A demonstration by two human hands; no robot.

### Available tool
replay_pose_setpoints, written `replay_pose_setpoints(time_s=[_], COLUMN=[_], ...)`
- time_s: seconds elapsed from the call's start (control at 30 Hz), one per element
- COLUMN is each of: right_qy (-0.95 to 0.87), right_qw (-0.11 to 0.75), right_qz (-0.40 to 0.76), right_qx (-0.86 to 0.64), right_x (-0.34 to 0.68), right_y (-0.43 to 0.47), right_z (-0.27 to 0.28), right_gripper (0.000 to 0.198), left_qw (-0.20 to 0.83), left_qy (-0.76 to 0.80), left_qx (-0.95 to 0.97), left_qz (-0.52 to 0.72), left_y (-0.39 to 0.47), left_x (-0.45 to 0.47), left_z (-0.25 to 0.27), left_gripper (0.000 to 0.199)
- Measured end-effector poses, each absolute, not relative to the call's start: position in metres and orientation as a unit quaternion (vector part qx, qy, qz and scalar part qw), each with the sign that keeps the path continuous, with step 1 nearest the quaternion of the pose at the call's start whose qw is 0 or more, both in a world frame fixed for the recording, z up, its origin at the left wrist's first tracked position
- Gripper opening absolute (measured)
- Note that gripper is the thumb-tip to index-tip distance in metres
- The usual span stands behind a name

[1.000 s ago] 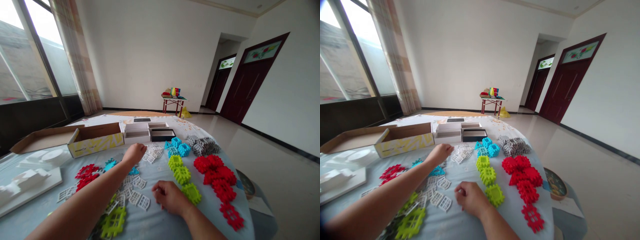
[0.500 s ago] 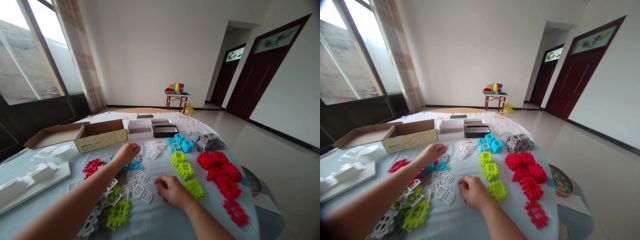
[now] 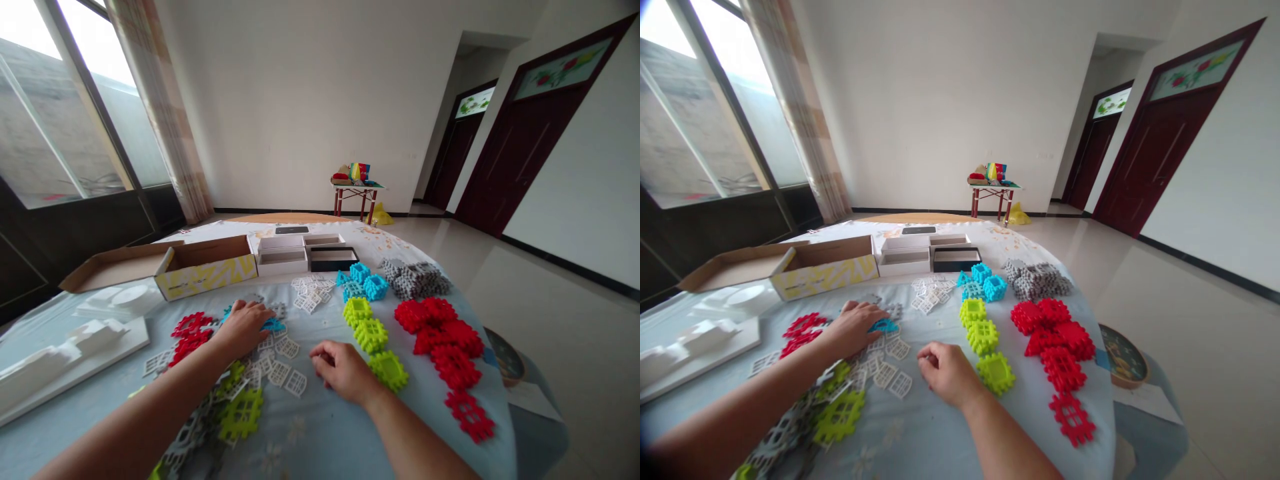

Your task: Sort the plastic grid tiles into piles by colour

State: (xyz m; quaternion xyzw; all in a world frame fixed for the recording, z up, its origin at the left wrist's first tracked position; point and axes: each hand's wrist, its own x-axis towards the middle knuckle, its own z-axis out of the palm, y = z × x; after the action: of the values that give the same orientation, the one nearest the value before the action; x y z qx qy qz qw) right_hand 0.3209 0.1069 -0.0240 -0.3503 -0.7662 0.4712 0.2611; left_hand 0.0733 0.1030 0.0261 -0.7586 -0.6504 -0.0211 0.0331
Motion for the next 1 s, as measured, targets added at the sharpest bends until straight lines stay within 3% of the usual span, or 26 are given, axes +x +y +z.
replay_pose_setpoints(time_s=[0.27,0.47,0.73,1.0], right_qy=[-0.770,-0.768,-0.772,-0.762], right_qw=[0.264,0.267,0.266,0.266], right_qz=[0.464,0.466,0.461,0.477], right_qx=[-0.348,-0.347,-0.348,-0.349], right_x=[0.321,0.321,0.322,0.322], right_y=[0.108,0.107,0.107,0.106], right_z=[-0.027,-0.023,-0.022,-0.021], right_gripper=[0.024,0.024,0.023,0.022], left_qw=[0.090,0.034,0.018,-0.081], left_qy=[-0.672,-0.601,-0.647,-0.662], left_qx=[-0.734,-0.797,-0.760,-0.713], left_qz=[-0.039,-0.052,-0.051,-0.215], left_y=[0.095,0.097,0.110,0.120], left_x=[0.071,0.094,0.088,0.086], left_z=[0.027,0.031,0.027,0.042], left_gripper=[0.027,0.021,0.027,0.031])
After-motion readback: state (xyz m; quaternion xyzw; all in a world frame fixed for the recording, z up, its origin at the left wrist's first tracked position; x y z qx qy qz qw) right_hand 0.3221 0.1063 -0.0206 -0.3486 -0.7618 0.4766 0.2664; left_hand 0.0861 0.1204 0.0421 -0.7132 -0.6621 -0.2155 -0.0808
